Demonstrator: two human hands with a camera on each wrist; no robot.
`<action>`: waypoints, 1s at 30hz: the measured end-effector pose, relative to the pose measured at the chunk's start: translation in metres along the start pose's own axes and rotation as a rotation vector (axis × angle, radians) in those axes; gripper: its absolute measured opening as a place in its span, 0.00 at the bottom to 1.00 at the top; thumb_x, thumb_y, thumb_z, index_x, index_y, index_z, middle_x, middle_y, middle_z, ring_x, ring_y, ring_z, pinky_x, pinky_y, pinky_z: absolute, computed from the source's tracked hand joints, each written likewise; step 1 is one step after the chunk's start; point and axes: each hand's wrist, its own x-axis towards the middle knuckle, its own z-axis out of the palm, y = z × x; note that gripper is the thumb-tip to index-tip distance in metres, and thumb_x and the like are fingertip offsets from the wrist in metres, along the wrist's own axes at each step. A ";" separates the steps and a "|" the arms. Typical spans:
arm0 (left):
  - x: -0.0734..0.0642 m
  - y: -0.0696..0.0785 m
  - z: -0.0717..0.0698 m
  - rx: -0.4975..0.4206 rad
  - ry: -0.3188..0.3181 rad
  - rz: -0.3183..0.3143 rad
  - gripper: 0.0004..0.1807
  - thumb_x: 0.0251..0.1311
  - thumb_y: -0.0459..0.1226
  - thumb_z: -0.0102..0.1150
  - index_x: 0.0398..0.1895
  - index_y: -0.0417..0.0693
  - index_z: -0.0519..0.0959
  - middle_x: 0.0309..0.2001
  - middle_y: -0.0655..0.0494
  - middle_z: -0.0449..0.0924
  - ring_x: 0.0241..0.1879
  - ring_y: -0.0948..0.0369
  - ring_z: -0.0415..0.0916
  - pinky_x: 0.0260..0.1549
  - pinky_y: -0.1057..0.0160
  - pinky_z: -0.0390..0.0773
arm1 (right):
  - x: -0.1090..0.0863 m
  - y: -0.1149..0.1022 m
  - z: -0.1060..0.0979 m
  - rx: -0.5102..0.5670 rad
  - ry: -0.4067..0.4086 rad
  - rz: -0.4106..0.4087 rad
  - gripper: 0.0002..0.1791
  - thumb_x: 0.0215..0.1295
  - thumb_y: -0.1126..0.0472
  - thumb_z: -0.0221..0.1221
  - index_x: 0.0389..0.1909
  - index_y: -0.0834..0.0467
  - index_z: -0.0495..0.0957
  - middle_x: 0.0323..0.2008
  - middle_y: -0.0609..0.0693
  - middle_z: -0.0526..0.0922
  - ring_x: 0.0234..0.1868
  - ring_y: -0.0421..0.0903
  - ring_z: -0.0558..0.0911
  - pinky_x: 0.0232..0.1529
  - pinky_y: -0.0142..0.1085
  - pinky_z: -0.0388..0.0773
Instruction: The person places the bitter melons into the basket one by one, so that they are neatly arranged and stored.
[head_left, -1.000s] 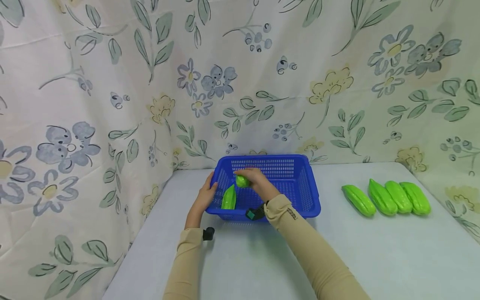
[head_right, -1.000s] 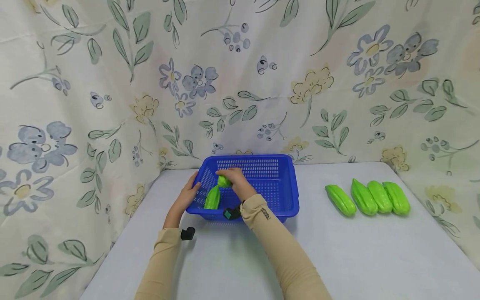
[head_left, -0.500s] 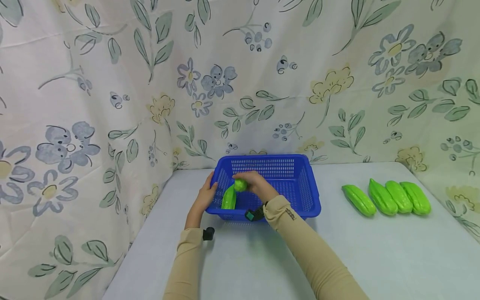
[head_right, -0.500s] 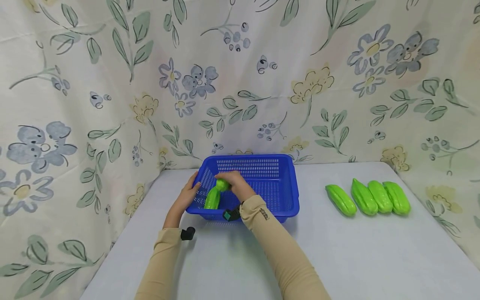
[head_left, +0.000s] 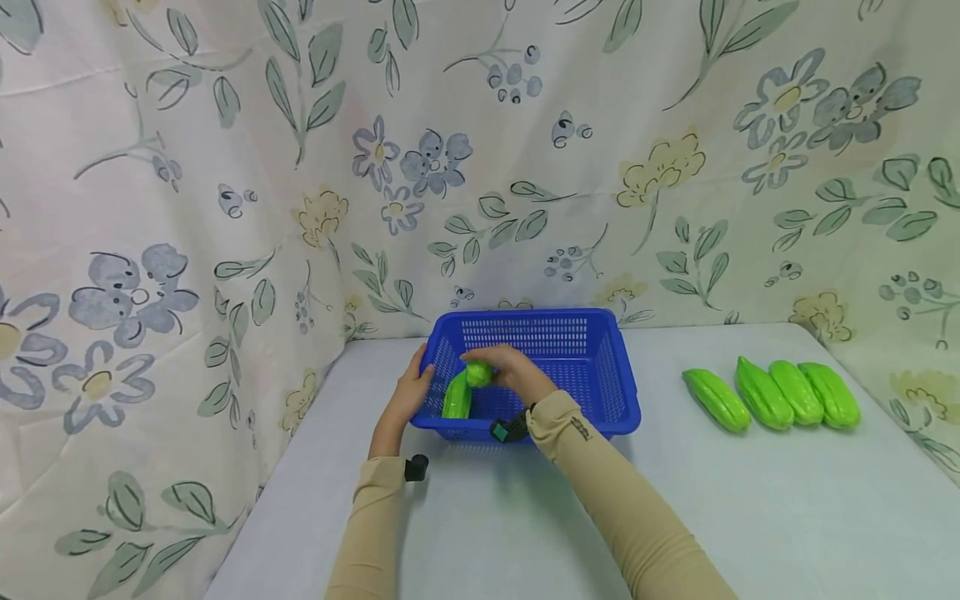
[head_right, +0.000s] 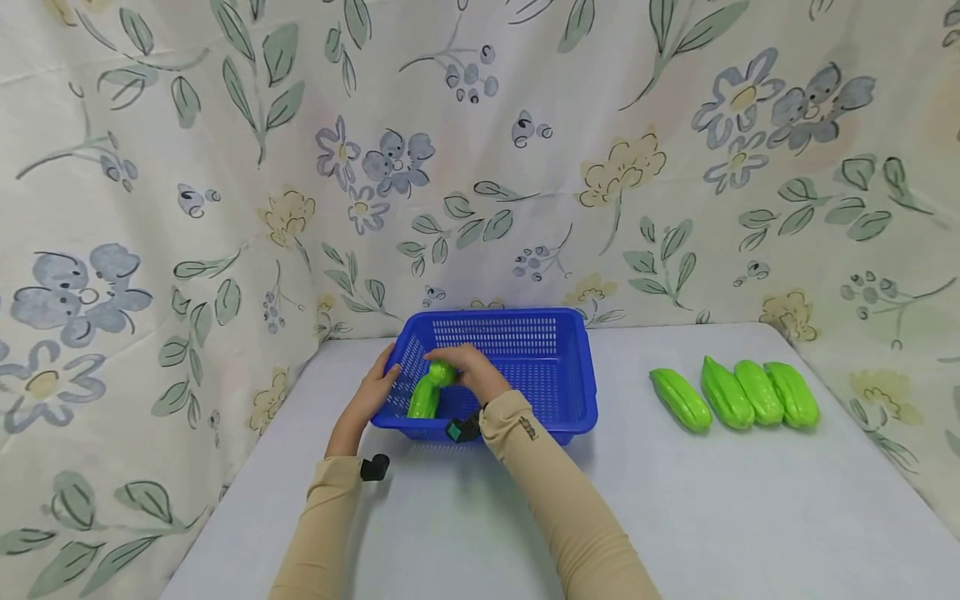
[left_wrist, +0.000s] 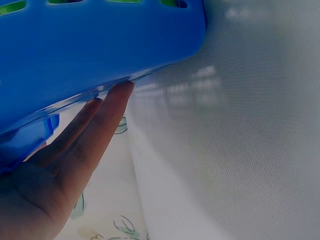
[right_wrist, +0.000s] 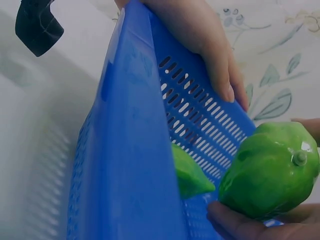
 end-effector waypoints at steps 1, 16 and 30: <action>0.000 0.000 0.000 0.002 0.000 0.001 0.32 0.77 0.43 0.34 0.79 0.51 0.41 0.77 0.38 0.47 0.74 0.35 0.49 0.68 0.32 0.53 | 0.000 0.000 0.000 0.001 -0.004 -0.001 0.35 0.62 0.64 0.63 0.67 0.71 0.61 0.63 0.63 0.70 0.58 0.53 0.76 0.65 0.45 0.74; 0.000 0.000 -0.001 0.012 -0.001 -0.002 0.31 0.77 0.43 0.33 0.79 0.51 0.42 0.77 0.38 0.47 0.74 0.35 0.48 0.69 0.32 0.52 | 0.000 0.000 0.000 -0.040 -0.045 0.050 0.50 0.60 0.59 0.66 0.74 0.68 0.45 0.70 0.64 0.61 0.67 0.58 0.69 0.68 0.50 0.69; 0.000 0.000 -0.001 0.017 0.002 -0.004 0.31 0.77 0.43 0.33 0.79 0.51 0.42 0.77 0.37 0.47 0.74 0.35 0.49 0.68 0.32 0.54 | -0.005 0.003 0.001 -0.103 -0.073 0.062 0.45 0.63 0.54 0.63 0.75 0.63 0.52 0.77 0.62 0.49 0.74 0.69 0.56 0.71 0.59 0.60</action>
